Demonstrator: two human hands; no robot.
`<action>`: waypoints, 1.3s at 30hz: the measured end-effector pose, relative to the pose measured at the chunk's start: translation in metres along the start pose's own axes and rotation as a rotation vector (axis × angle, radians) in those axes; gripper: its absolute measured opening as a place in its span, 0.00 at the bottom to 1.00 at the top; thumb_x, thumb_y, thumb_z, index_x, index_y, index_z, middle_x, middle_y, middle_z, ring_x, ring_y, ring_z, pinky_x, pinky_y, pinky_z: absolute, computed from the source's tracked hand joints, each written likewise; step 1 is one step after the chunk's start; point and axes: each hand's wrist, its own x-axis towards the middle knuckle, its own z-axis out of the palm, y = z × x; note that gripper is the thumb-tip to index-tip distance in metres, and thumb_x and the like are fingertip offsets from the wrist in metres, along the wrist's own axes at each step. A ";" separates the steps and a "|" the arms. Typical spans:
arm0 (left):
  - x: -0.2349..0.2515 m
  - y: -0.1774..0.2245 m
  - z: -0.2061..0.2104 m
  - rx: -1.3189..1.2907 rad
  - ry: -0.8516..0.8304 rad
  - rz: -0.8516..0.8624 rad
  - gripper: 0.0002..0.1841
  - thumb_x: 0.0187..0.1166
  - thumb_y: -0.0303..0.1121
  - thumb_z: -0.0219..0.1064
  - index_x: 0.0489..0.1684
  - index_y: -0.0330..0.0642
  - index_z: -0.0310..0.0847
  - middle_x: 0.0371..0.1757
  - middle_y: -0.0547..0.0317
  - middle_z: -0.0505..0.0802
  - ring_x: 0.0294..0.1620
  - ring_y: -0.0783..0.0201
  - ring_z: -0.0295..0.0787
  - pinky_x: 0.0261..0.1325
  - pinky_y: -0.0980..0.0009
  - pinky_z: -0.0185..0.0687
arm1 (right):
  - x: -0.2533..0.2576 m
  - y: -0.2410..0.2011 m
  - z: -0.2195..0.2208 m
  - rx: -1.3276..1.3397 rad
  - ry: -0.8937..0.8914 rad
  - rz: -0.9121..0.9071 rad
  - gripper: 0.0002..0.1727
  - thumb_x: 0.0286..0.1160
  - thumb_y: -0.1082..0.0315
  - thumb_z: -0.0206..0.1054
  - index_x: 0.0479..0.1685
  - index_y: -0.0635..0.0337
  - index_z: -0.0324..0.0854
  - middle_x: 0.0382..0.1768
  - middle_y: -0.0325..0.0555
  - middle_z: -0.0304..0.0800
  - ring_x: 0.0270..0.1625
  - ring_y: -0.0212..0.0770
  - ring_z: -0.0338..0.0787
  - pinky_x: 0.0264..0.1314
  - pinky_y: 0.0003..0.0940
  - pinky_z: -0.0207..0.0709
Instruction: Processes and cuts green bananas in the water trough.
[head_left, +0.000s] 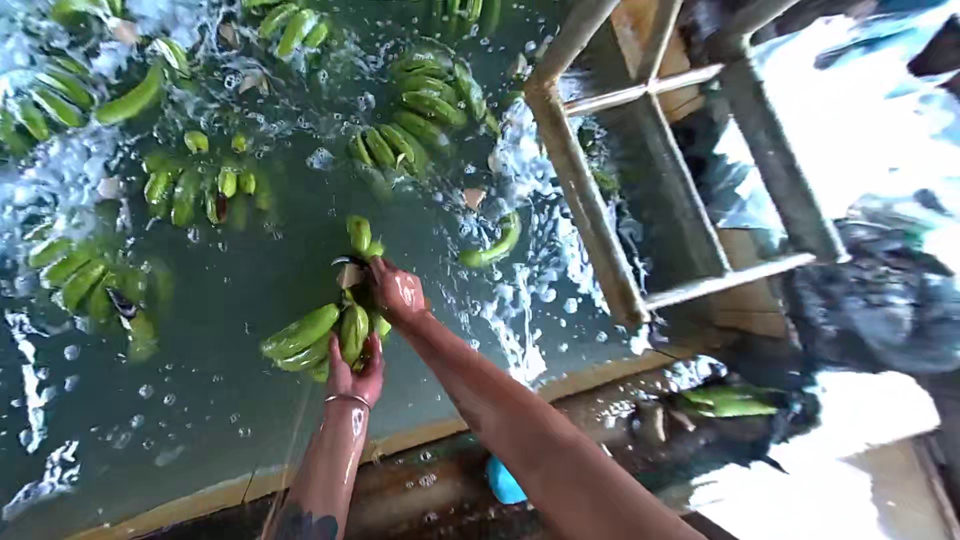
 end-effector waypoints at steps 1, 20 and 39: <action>0.002 -0.004 -0.002 0.033 0.005 0.025 0.28 0.90 0.57 0.48 0.79 0.49 0.62 0.63 0.46 0.83 0.53 0.57 0.86 0.48 0.66 0.85 | -0.012 -0.003 -0.001 0.068 -0.066 0.074 0.19 0.92 0.63 0.52 0.74 0.61 0.75 0.56 0.66 0.90 0.56 0.69 0.92 0.55 0.68 0.83; 0.022 -0.063 -0.039 0.043 -0.162 0.256 0.24 0.91 0.32 0.55 0.83 0.37 0.58 0.71 0.42 0.79 0.62 0.52 0.85 0.61 0.57 0.86 | -0.066 0.042 -0.016 0.123 -0.065 0.244 0.20 0.94 0.61 0.49 0.73 0.62 0.76 0.52 0.61 0.92 0.53 0.59 0.93 0.57 0.58 0.84; 0.067 -0.006 -0.106 0.636 -0.139 0.196 0.24 0.93 0.43 0.48 0.81 0.39 0.65 0.66 0.44 0.86 0.56 0.54 0.87 0.54 0.56 0.85 | -0.169 0.128 -0.044 1.349 -0.533 0.258 0.16 0.90 0.57 0.40 0.46 0.49 0.74 0.23 0.29 0.80 0.15 0.22 0.74 0.15 0.16 0.70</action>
